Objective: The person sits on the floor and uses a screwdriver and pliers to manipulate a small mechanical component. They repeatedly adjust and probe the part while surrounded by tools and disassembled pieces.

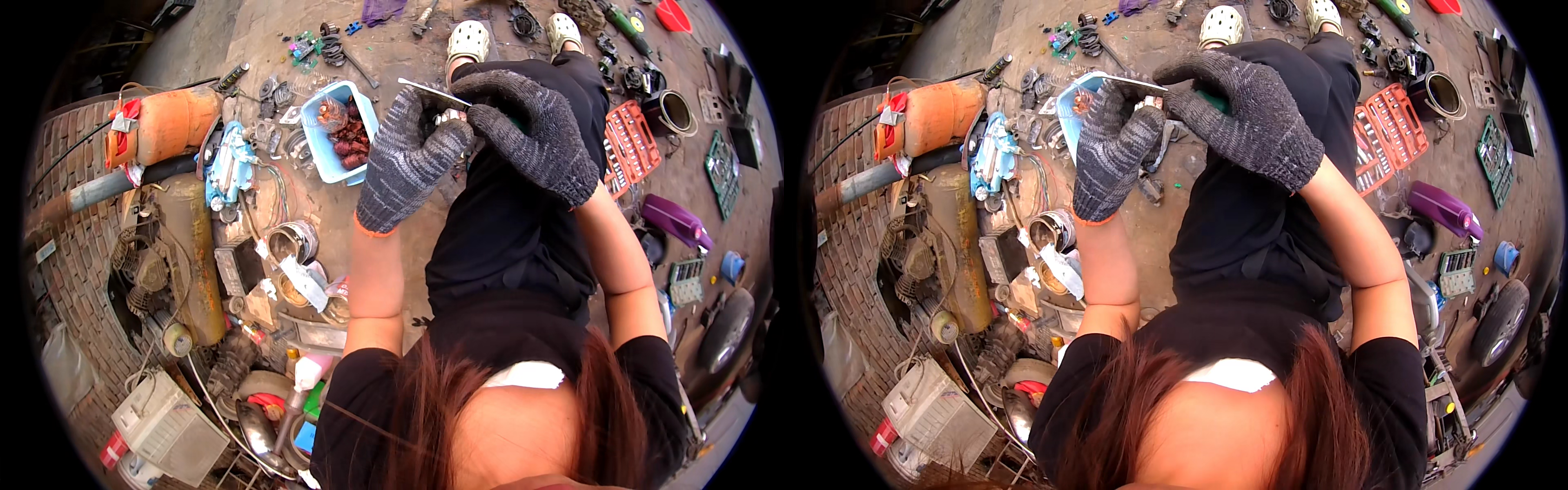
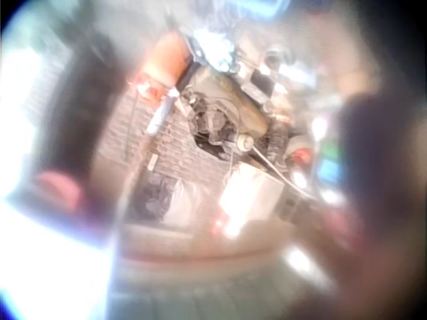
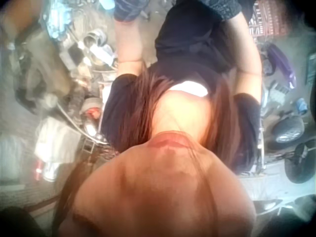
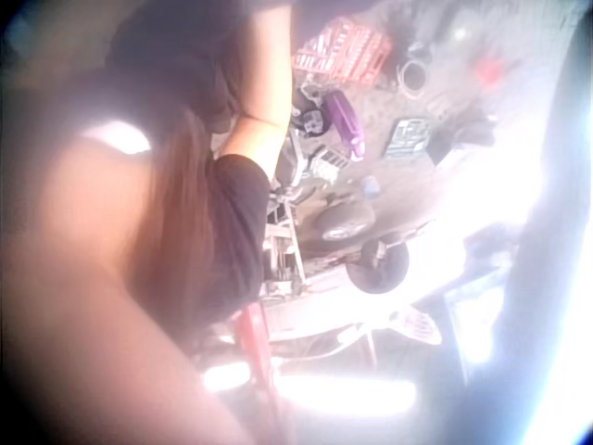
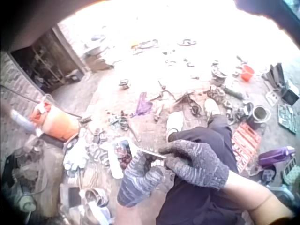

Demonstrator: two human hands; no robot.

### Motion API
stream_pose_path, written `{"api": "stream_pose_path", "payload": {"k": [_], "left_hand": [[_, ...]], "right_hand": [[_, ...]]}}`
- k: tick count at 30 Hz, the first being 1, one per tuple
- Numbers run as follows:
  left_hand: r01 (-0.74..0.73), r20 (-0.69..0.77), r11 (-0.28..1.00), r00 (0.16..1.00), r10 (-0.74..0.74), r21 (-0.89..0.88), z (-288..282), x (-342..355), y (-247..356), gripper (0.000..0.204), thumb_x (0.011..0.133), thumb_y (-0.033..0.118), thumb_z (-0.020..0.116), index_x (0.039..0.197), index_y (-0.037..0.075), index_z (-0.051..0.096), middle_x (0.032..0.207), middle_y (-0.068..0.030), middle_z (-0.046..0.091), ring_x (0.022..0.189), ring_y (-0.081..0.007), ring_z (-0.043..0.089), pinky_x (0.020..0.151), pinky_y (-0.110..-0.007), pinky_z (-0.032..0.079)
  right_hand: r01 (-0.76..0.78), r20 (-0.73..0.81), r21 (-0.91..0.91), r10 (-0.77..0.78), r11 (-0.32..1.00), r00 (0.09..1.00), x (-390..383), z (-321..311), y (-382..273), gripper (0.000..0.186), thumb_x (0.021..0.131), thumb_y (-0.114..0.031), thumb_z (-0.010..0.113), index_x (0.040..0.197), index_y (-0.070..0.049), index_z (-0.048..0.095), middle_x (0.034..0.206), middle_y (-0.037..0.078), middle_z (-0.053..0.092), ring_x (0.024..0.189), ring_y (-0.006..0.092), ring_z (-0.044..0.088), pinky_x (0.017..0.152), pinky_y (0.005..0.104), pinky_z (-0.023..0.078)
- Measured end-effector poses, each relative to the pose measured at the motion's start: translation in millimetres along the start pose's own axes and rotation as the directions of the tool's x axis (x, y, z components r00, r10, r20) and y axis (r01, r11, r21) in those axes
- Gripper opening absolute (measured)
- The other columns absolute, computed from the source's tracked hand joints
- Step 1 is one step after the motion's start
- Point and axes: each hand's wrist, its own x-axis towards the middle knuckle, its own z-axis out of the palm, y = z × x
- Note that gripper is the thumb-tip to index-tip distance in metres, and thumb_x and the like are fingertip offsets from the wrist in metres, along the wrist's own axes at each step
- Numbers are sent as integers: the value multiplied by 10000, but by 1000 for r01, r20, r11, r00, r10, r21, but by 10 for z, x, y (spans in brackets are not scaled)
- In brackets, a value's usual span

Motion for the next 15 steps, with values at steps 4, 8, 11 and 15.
{"api": "stream_pose_path", "payload": {"k": [4,8,11,15], "left_hand": [[-402,-11,792,889,458,459,14,-14,-123,209,795,58,623,979,8,538,851,-70,587,782,-150,571,705,-264,481],[-468,78,529,796,601,708,-17,-9,-115,230,774,94,641,972,1,571,830,-133,594,737,-285,594,665,-339,491],[-476,84,435,742,665,764,47,13,-71,239,780,125,659,969,6,573,841,-137,600,723,-292,596,652,-341,490],[-528,40,481,701,712,700,113,89,-114,243,822,152,640,990,-3,559,826,-154,601,699,-300,600,648,-344,490]], "right_hand": [[-20,1,-196,20,980,1000,35,-43,-196,236,806,-221,651,988,-77,609,757,112,622,722,257,638,634,318,487],[-92,-71,35,94,995,993,23,16,-264,226,822,-221,650,942,-43,580,709,78,595,659,179,611,601,286,476],[-184,-113,354,238,917,965,-36,143,-209,235,837,-223,644,931,-28,551,708,47,575,624,110,567,557,244,447],[-346,50,686,433,640,900,-46,157,-283,228,858,-198,618,961,-25,511,726,24,557,555,57,491,463,200,369]]}}
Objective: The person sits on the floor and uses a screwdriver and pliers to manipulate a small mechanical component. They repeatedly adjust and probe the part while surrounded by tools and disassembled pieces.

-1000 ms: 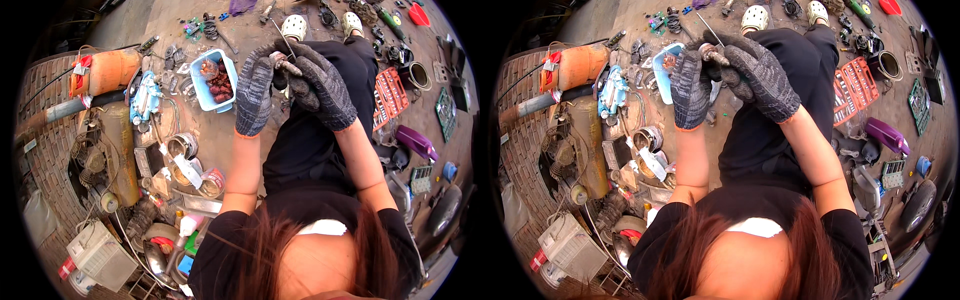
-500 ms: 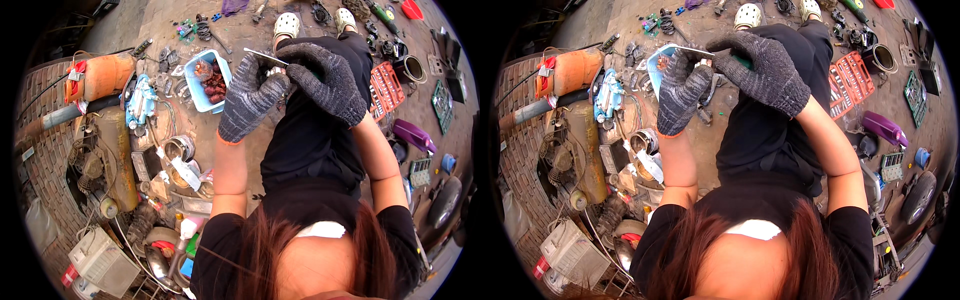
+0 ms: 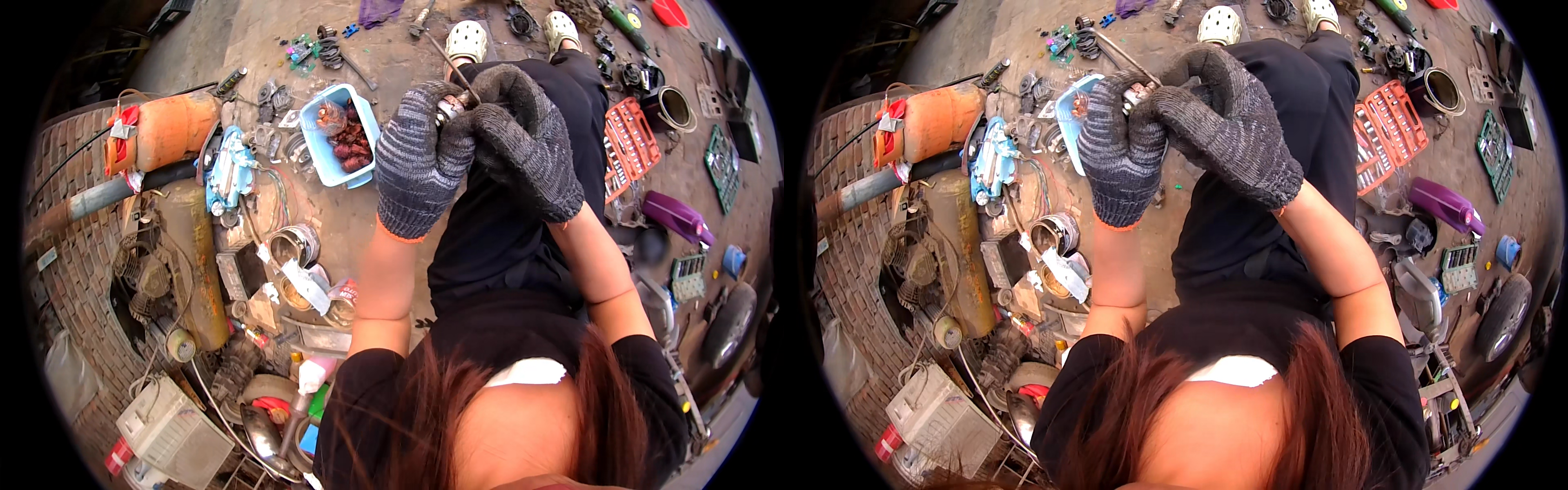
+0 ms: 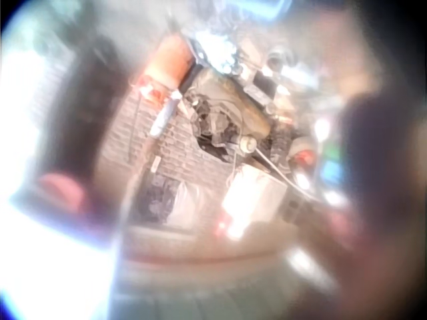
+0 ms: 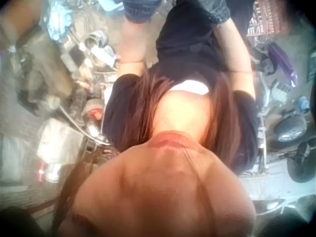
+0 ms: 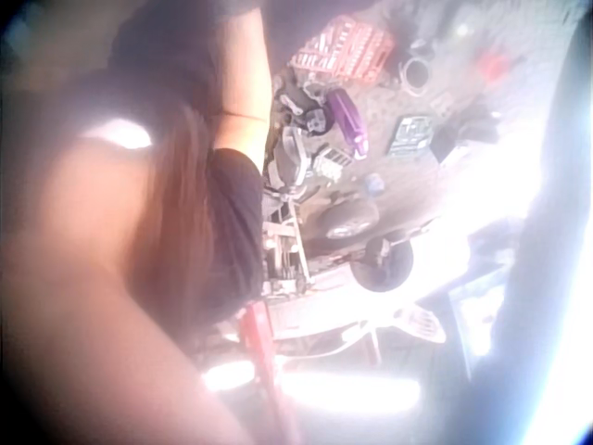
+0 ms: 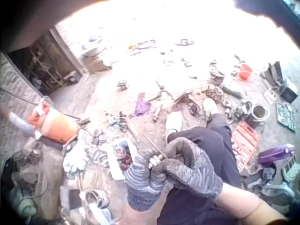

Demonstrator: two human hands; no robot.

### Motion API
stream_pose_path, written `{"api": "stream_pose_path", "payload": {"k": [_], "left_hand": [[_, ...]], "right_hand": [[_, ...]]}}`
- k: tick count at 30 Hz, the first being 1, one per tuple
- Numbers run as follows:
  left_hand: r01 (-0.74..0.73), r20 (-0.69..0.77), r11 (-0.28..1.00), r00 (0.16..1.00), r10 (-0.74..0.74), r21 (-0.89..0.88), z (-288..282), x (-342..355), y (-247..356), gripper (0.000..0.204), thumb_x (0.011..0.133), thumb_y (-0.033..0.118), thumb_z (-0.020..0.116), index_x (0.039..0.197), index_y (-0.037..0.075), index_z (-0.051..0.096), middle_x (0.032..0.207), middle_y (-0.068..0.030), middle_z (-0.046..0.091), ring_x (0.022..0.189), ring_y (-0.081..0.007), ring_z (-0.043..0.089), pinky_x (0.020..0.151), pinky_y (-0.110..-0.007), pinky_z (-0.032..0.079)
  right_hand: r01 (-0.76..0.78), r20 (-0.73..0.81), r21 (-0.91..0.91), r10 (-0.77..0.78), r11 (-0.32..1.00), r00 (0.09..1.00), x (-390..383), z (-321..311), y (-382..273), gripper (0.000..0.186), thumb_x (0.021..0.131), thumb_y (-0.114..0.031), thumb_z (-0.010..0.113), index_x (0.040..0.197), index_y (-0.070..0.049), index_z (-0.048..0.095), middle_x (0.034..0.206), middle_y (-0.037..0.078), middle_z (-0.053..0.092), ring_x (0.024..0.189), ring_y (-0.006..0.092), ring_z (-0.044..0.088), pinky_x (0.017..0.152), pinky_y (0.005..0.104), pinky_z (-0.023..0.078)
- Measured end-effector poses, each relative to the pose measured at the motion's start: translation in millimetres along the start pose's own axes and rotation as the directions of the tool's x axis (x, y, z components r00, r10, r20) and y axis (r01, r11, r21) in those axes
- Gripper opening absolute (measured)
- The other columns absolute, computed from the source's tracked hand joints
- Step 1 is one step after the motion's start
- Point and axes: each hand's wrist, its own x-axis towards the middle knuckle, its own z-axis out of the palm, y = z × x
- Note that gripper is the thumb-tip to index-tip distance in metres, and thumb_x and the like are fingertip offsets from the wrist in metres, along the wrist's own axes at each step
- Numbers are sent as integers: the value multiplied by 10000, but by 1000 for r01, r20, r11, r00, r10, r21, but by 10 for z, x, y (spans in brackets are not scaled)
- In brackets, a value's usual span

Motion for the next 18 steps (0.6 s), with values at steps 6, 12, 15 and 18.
{"api": "stream_pose_path", "payload": {"k": [6,12,15,18], "left_hand": [[237,-200,942,937,-287,-239,284,-141,21,228,916,193,521,1007,-15,541,831,-142,602,736,-238,598,695,-335,469],[424,-351,871,799,-489,-247,102,45,-404,158,950,184,467,988,45,530,767,-1,529,652,-71,489,563,-204,408],[430,-311,792,753,-580,-434,-65,5,-651,219,939,267,491,948,59,558,665,22,482,532,-37,409,441,-169,302],[611,-57,433,536,-843,-663,12,-75,-330,245,911,276,528,997,51,575,668,9,506,503,-47,405,408,-178,290]], "right_hand": [[55,16,260,-61,964,998,38,38,140,261,839,-155,628,1018,-13,502,774,37,562,597,70,507,511,204,404],[267,9,-346,-281,899,960,82,9,268,321,813,-109,654,1068,9,501,846,67,577,677,99,564,614,237,480],[71,14,458,-87,886,996,13,-199,32,257,863,-155,591,1072,-26,517,671,8,519,507,54,447,437,166,335],[254,-193,-109,-271,961,943,153,-251,-112,204,845,-164,625,991,-24,599,754,40,603,611,94,561,538,214,444]]}}
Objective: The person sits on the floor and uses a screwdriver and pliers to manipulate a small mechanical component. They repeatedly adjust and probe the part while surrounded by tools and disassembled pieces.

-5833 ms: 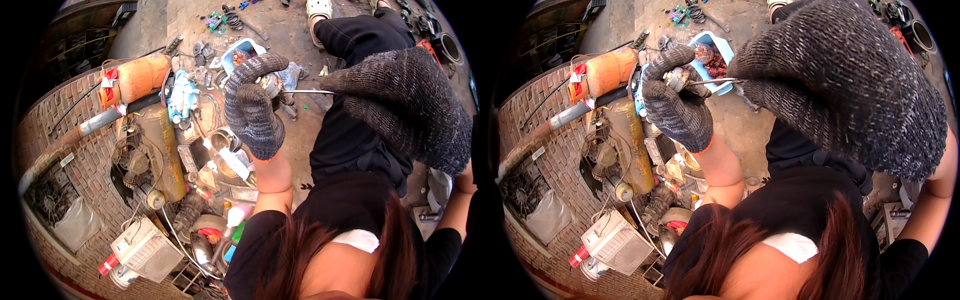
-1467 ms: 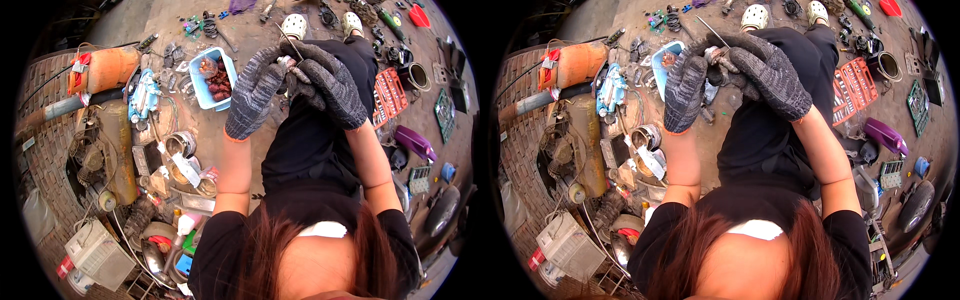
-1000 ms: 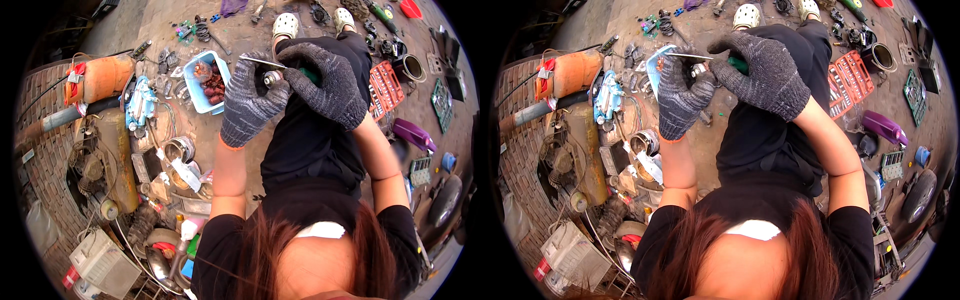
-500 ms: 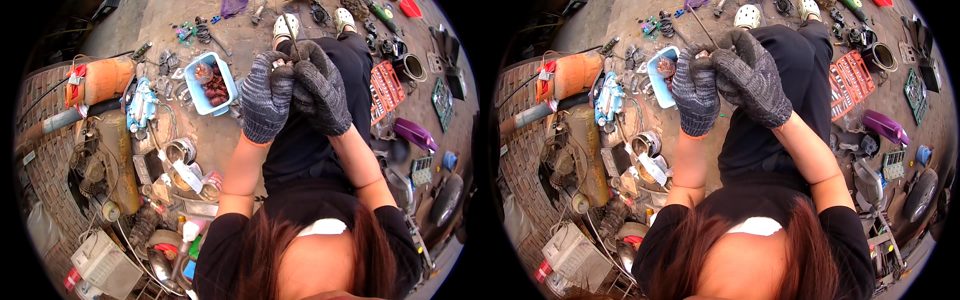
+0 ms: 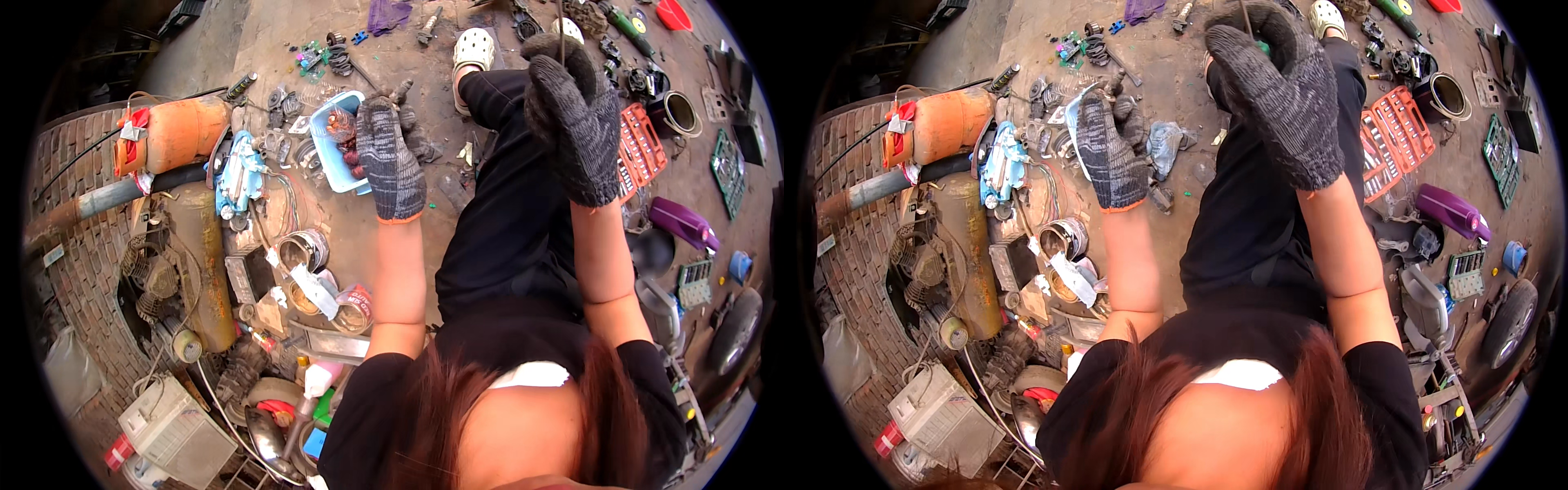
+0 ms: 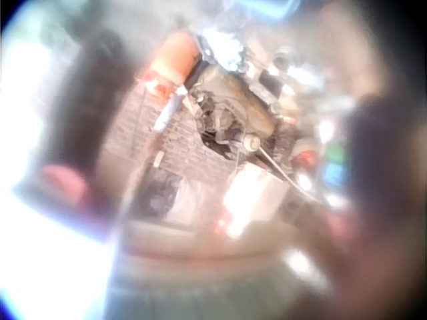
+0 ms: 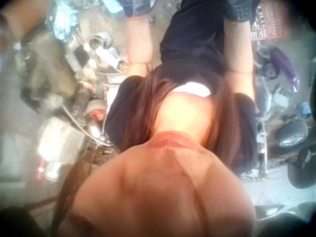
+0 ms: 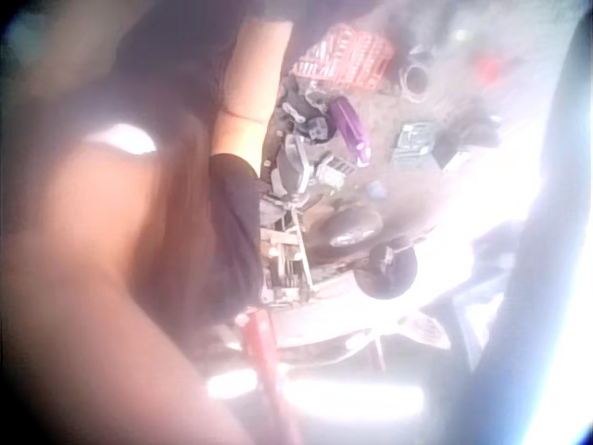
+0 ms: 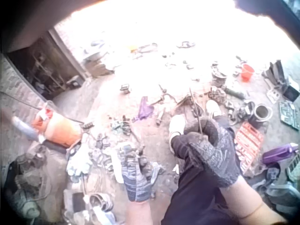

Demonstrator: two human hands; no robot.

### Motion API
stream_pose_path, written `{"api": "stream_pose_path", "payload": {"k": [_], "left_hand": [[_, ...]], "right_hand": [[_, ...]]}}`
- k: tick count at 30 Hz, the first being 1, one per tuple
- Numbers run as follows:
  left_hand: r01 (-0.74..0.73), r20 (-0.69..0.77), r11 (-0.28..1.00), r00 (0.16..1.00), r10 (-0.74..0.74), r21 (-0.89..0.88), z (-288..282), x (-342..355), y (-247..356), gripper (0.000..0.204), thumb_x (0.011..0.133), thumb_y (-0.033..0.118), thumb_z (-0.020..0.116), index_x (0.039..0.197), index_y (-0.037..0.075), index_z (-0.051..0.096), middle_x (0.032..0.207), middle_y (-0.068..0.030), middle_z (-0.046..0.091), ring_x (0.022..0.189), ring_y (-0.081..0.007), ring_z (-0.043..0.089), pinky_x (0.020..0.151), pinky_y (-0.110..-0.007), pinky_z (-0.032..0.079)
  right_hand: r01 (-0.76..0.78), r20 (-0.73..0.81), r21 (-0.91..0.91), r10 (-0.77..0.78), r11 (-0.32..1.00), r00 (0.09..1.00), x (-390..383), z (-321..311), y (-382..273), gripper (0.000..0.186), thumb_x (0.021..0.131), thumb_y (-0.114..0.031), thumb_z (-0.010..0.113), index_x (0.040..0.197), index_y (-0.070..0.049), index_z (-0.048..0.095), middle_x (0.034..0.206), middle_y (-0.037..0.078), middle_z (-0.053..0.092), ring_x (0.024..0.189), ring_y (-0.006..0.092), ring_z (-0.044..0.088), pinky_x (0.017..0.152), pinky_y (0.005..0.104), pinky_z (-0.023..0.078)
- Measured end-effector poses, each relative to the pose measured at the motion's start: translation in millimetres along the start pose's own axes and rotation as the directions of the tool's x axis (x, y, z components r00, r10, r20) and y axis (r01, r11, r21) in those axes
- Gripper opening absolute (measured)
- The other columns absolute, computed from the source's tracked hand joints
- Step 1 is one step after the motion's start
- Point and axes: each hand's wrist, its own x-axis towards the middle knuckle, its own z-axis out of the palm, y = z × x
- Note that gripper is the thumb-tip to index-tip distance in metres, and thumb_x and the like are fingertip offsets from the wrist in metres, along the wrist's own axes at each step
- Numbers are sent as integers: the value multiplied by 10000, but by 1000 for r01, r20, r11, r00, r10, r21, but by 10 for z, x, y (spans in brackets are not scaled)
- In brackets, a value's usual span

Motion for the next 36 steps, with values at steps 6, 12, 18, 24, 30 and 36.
{"api": "stream_pose_path", "payload": {"k": [6,12,18,24,30,36], "left_hand": [[-52,250,942,958,141,-331,11,-164,47,262,888,184,563,1089,20,528,880,-70,583,707,-123,536,557,-235,434],[-186,318,950,911,263,-251,68,-277,142,281,906,127,523,1150,-9,487,1054,-98,573,903,-162,579,776,-270,489],[-327,265,945,911,315,1,97,-378,187,245,914,150,530,1080,-29,550,972,-92,599,860,-133,576,744,-247,487],[-245,259,965,930,261,-94,137,-400,206,258,918,168,531,1082,-31,551,921,-66,609,784,-123,584,680,-234,486],[-209,209,978,957,203,4,187,-375,97,201,910,168,548,982,-15,591,877,-46,602,785,-94,539,709,-233,452],[-608,338,790,763,552,82,225,-339,-44,257,836,28,616,1083,-26,569,997,-109,620,912,-180,591,820,-300,467]], "right_hand": [[204,143,-431,-157,879,977,-109,317,171,234,752,-181,711,940,-53,654,821,111,651,715,194,637,655,288,483],[397,216,-491,-333,775,918,-110,436,109,233,756,-198,696,930,-49,653,797,130,627,684,269,605,611,335,473],[424,213,-584,-374,692,903,-109,386,150,186,769,-181,665,890,-46,625,746,131,596,658,292,597,581,351,472],[426,157,-640,-435,639,887,-131,367,222,187,765,-172,664,889,-40,618,733,128,592,640,293,599,571,351,475],[237,214,-340,-171,910,962,-105,237,205,212,783,-167,667,917,-8,625,752,112,616,653,161,598,606,273,470],[22,25,-281,-16,959,1000,-188,231,156,221,784,-162,673,920,7,636,732,84,637,660,105,595,610,266,476]]}}
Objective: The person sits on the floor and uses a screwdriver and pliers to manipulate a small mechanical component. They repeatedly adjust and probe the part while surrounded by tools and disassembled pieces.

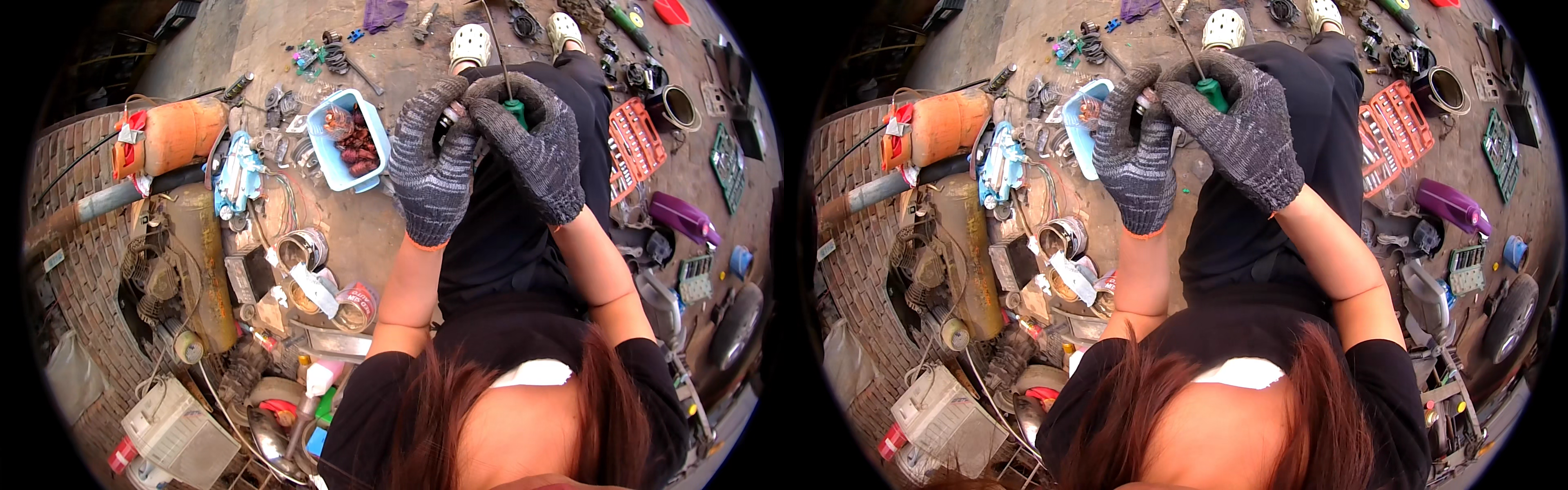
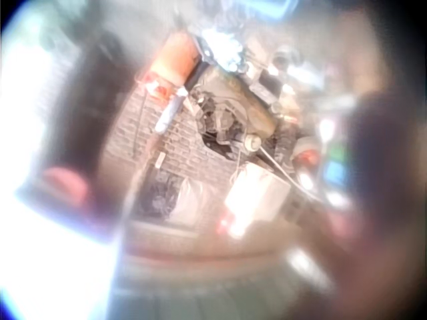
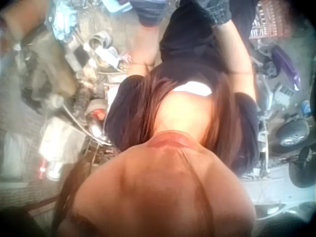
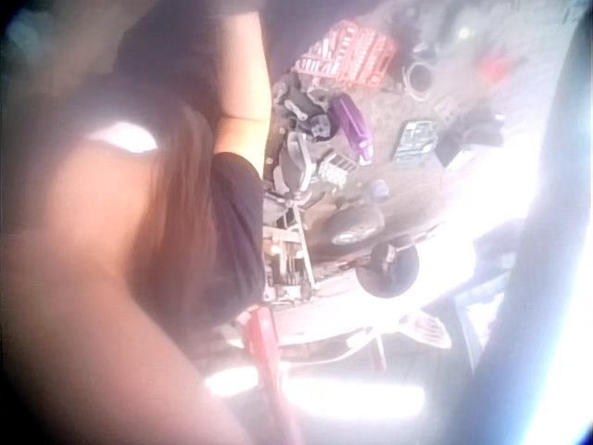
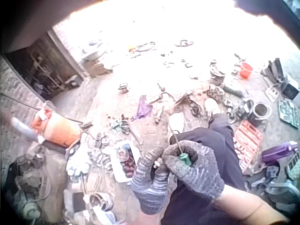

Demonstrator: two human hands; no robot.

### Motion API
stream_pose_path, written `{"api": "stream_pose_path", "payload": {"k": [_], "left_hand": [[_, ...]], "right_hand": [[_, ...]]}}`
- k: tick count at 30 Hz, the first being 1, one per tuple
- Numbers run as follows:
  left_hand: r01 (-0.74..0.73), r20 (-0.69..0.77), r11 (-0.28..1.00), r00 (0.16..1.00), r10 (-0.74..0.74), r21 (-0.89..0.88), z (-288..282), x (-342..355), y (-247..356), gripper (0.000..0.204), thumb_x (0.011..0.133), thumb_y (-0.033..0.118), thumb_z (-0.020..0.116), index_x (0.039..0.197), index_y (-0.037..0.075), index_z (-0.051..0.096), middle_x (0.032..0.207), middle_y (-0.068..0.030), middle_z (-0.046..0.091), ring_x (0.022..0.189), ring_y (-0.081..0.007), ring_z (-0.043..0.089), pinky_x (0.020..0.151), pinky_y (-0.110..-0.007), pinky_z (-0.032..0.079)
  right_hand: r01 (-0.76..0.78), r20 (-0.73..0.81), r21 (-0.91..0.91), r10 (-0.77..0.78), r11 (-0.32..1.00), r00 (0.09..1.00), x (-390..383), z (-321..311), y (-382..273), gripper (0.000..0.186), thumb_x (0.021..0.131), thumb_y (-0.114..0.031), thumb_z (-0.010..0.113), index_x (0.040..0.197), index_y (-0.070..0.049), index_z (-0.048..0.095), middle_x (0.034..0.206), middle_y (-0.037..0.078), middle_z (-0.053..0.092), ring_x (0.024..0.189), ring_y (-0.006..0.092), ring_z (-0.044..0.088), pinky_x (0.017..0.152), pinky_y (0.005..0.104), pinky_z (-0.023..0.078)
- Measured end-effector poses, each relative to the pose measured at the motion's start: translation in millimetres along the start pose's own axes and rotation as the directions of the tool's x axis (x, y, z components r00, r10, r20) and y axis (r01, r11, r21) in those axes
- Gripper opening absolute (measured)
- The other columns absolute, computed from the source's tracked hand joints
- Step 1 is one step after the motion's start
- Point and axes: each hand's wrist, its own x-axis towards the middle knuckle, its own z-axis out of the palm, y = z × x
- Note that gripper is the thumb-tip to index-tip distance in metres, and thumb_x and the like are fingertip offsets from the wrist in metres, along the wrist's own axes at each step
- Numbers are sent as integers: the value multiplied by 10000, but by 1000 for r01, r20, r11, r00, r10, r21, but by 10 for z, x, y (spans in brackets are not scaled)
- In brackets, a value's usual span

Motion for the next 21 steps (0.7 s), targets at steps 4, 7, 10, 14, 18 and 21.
{"api": "stream_pose_path", "payload": {"k": [4,7,10,14,18,21], "left_hand": [[-171,51,961,985,164,218,-85,-16,-58,292,794,24,643,1074,-26,576,1007,-141,621,884,-235,607,797,-321,475],[-260,143,898,964,223,355,-189,-9,-16,318,771,42,662,1071,-23,580,1006,-151,625,867,-268,611,782,-336,477],[-347,170,870,937,305,350,-184,18,41,323,779,78,666,1077,-14,585,985,-146,634,858,-283,612,782,-340,476],[-115,21,990,993,113,87,-107,-109,187,341,785,86,680,1088,-32,577,992,-124,630,874,-203,604,798,-313,474],[-9,-11,998,1000,8,-70,-62,-106,259,346,786,66,681,1086,-60,564,1013,-110,615,896,-174,582,807,-306,472],[0,13,999,1000,1,-38,-114,-105,196,323,786,58,669,1077,-49,576,1021,-121,624,908,-202,595,813,-320,470]], "right_hand": [[2,96,-78,5,997,995,23,-57,-37,222,797,-180,651,922,2,639,717,99,628,647,124,603,610,269,473],[-4,217,-23,9,1000,976,25,-116,-79,202,832,-181,616,934,-8,634,682,64,607,586,100,557,543,243,437],[-387,396,199,287,900,872,13,-216,-241,183,851,-173,603,960,-27,621,640,-3,553,543,50,479,474,198,362],[-465,444,343,296,816,846,-53,-187,-234,193,833,-186,629,959,-41,605,645,-31,518,484,27,409,428,178,295],[-538,545,574,202,617,814,-96,-185,-121,195,802,-218,663,870,-47,598,603,0,507,481,59,445,433,216,339],[122,299,-30,-107,992,948,-15,-160,-62,250,791,-274,679,788,-40,592,586,52,505,509,129,513,486,278,406]]}}
